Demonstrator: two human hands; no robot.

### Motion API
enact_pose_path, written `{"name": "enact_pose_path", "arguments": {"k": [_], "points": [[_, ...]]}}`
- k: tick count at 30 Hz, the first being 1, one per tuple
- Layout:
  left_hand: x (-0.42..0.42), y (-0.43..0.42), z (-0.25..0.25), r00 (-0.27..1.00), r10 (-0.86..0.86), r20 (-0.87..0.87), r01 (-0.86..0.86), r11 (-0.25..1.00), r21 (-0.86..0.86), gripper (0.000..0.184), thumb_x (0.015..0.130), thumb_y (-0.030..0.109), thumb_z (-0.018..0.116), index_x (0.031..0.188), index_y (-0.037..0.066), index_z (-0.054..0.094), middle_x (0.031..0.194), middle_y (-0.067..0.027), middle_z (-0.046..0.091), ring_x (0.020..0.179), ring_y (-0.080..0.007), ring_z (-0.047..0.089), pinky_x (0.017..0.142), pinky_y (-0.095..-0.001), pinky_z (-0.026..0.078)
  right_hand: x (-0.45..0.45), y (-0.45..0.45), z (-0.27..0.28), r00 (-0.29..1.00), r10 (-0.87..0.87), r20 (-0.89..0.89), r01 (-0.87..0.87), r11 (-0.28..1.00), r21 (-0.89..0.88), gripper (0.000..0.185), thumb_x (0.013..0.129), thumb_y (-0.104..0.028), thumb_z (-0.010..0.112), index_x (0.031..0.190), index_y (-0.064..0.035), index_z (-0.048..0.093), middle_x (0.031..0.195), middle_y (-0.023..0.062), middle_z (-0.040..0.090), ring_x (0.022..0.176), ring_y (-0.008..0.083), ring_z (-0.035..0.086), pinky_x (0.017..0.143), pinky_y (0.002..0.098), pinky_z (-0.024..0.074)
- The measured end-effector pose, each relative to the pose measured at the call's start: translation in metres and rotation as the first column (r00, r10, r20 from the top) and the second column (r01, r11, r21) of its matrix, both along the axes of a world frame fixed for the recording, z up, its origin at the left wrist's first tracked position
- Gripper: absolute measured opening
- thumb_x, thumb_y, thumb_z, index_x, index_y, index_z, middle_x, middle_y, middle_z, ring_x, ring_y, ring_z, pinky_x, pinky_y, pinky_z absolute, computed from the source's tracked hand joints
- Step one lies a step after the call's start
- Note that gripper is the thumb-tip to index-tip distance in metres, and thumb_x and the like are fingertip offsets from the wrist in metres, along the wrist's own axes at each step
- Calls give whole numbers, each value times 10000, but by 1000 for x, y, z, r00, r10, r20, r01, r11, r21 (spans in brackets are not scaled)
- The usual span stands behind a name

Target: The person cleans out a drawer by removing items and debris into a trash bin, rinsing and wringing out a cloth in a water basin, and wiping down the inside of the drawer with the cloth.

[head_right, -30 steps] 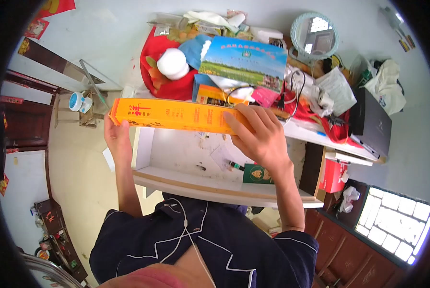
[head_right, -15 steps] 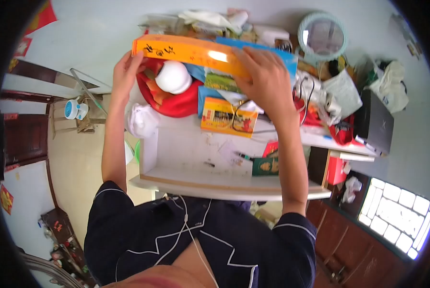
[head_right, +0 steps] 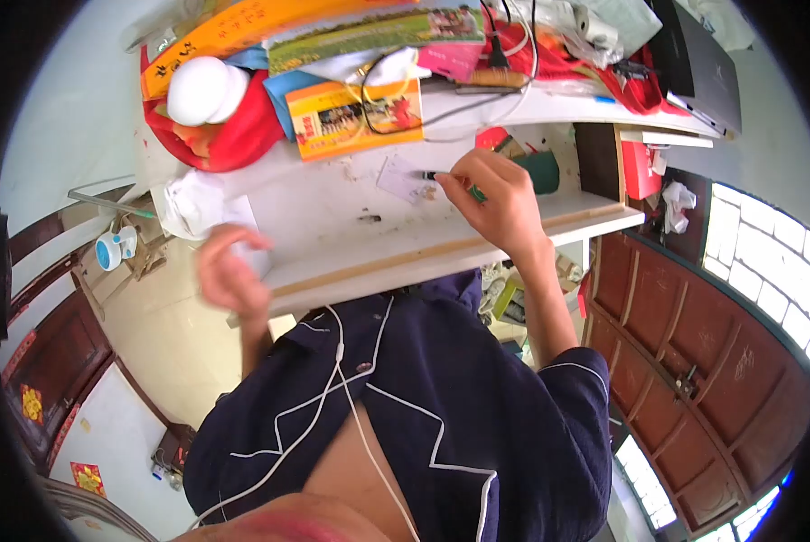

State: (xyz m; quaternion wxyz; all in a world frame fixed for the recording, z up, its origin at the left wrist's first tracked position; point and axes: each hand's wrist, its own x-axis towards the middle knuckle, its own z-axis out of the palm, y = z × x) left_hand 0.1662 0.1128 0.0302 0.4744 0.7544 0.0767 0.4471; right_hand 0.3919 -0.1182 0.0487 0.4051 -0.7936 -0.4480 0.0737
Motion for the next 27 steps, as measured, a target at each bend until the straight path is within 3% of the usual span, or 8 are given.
{"name": "enact_pose_path", "arguments": {"k": [3, 4, 6, 8, 11, 17, 24, 27], "points": [[27, -57, 13, 780, -301, -548, 195, 950, -243, 181, 914, 97, 650, 1066, -1, 661, 889, -119, 692, 810, -216, 676, 705, -325, 522, -14, -40, -37, 1000, 12, -19, -16, 983, -181, 147, 838, -107, 734, 800, -15, 625, 743, 124, 617, 686, 328, 618, 609, 418, 495], [29, -66, 3, 781, -292, -552, 191, 953, -234, 181, 914, 97, 650, 1066, -1, 661, 889, -119, 692, 810, -216, 676, 705, -325, 522, -18, -49, -38, 1000, 17, -20, -20, 985, -171, 147, 838, -107, 734, 800, -15, 625, 743, 124, 617, 686, 328, 618, 609, 418, 495], [31, -88, -22, 740, -169, -651, 342, 928, 147, 165, 895, 106, 669, 1029, 9, 682, 921, -143, 702, 827, -294, 677, 724, -367, 531, -25, -64, -41, 999, -11, -31, 5, 978, -210, 103, 854, -73, 710, 828, -7, 636, 766, 121, 629, 684, 315, 620, 608, 385, 489], [34, -113, -25, 745, -150, -650, 274, 957, 92, 152, 885, 119, 675, 983, 4, 693, 923, -165, 702, 823, -359, 662, 729, -418, 529, -30, -77, -45, 999, -22, -27, 14, 967, -254, 128, 874, -122, 689, 813, -20, 644, 769, 122, 631, 709, 322, 626, 626, 402, 499], [32, -127, -24, 518, -163, -840, 241, 970, -39, 188, 918, 134, 646, 1028, -14, 685, 921, -193, 697, 814, -353, 685, 709, -386, 546, -32, -86, -50, 988, 107, 110, -85, 979, -184, 214, 877, -146, 679, 724, -23, 592, 717, 108, 574, 738, 306, 601, 649, 416, 499], [22, -145, -6, 412, -295, -862, 89, 955, -284, 218, 931, 119, 644, 1093, -25, 669, 1030, -154, 705, 921, -254, 695, 754, -339, 585, -43, -103, -50, 977, 198, 76, -179, 963, -202, 229, 866, -195, 668, 699, -50, 612, 701, 94, 593, 719, 286, 624, 664, 405, 522], [1, -162, -13, 463, -248, -851, 128, 969, -212, 267, 907, 172, 680, 1090, -23, 664, 1029, -156, 697, 902, -328, 691, 753, -344, 587, 13, -119, -73, 917, 302, -262, -382, 857, -347, 117, 873, -146, 640, 858, -30, 657, 814, 120, 661, 761, 339, 650, 738, 419, 530], [5, -161, -15, 504, -249, -827, 159, 968, -195, 282, 912, 181, 676, 1123, -5, 659, 1107, -161, 681, 951, -334, 681, 761, -357, 588, 60, -119, -108, 939, 314, -141, -344, 842, -415, 98, 852, -115, 643, 907, -38, 671, 914, 111, 684, 877, 322, 656, 819, 394, 534]]}}
